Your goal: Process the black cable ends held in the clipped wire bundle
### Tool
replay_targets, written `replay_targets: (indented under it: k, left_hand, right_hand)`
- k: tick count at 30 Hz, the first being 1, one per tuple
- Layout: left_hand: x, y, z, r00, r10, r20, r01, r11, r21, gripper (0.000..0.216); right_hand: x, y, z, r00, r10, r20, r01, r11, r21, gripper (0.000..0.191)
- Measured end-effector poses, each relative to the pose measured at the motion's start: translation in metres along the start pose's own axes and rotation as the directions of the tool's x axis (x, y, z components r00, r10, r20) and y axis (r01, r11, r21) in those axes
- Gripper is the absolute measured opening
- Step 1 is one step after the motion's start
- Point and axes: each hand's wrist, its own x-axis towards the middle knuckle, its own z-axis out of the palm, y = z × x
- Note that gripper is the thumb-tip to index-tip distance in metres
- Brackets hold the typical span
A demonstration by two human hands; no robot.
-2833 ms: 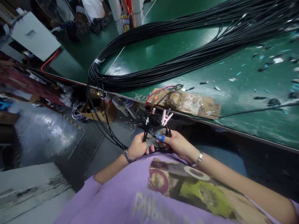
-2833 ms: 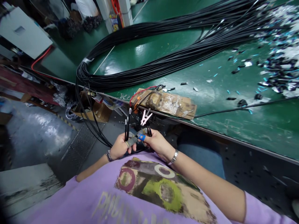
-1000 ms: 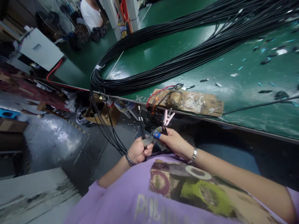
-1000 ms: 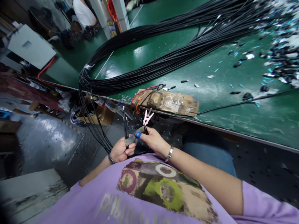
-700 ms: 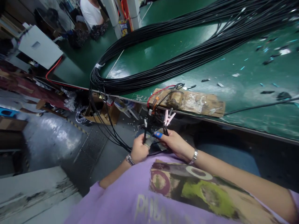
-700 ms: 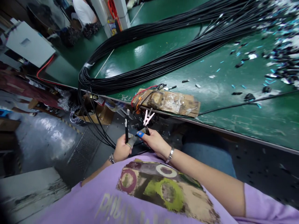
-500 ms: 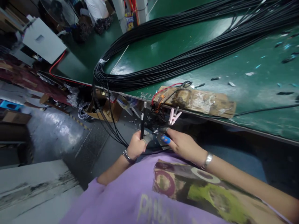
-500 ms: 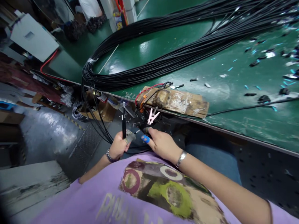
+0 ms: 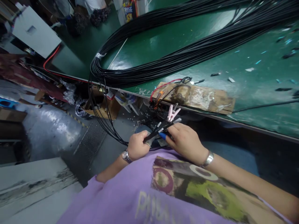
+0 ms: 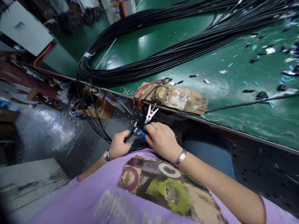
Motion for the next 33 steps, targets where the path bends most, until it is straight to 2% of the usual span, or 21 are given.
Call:
replay_targets:
  k: [5, 11, 19, 23, 25, 28, 31, 33]
  left_hand:
    - [-0.001, 0.004, -0.002, 1.000, 0.006, 0.007, -0.007, 0.995, 0.096, 0.008]
    - [-0.001, 0.005, -0.002, 0.999, -0.007, 0.034, 0.002, 0.988, 0.152, 0.015]
    - [-0.002, 0.005, -0.002, 1.000, -0.005, 0.028, 0.004, 0.999, 0.042, 0.018]
    - [0.000, 0.003, 0.000, 0.996, -0.064, 0.062, 0.072, 0.986, -0.149, 0.018]
    - [0.001, 0.003, 0.001, 0.988, -0.097, 0.122, 0.135, 0.923, -0.360, 0.017]
    - [0.003, 0.008, 0.002, 0.954, -0.170, 0.247, 0.290, 0.725, -0.625, 0.029]
    - [0.003, 0.013, 0.002, 0.886, -0.253, 0.389, 0.463, 0.530, -0.710, 0.041]
    - [0.003, 0.016, 0.002, 0.848, -0.274, 0.453, 0.530, 0.419, -0.738, 0.045]
  right_hand:
    - [-0.002, 0.000, 0.000, 1.000, -0.017, 0.000, 0.017, 1.000, 0.002, 0.016]
    - [-0.003, 0.000, 0.001, 0.999, -0.044, -0.001, 0.044, 0.999, -0.008, 0.017]
    - [-0.003, 0.001, 0.004, 0.996, -0.070, -0.047, 0.069, 0.998, -0.007, 0.023]
    - [-0.003, 0.001, 0.005, 0.990, -0.094, -0.103, 0.096, 0.995, 0.011, 0.028]
    - [-0.003, 0.003, 0.004, 0.984, -0.120, -0.129, 0.123, 0.992, 0.012, 0.030]
    - [-0.003, 0.005, 0.003, 0.966, -0.174, -0.193, 0.177, 0.984, 0.000, 0.031]
    - [-0.002, 0.008, 0.001, 0.945, -0.230, -0.233, 0.234, 0.972, -0.012, 0.031]
    - [-0.001, 0.009, 0.001, 0.940, -0.249, -0.234, 0.254, 0.967, -0.008, 0.030]
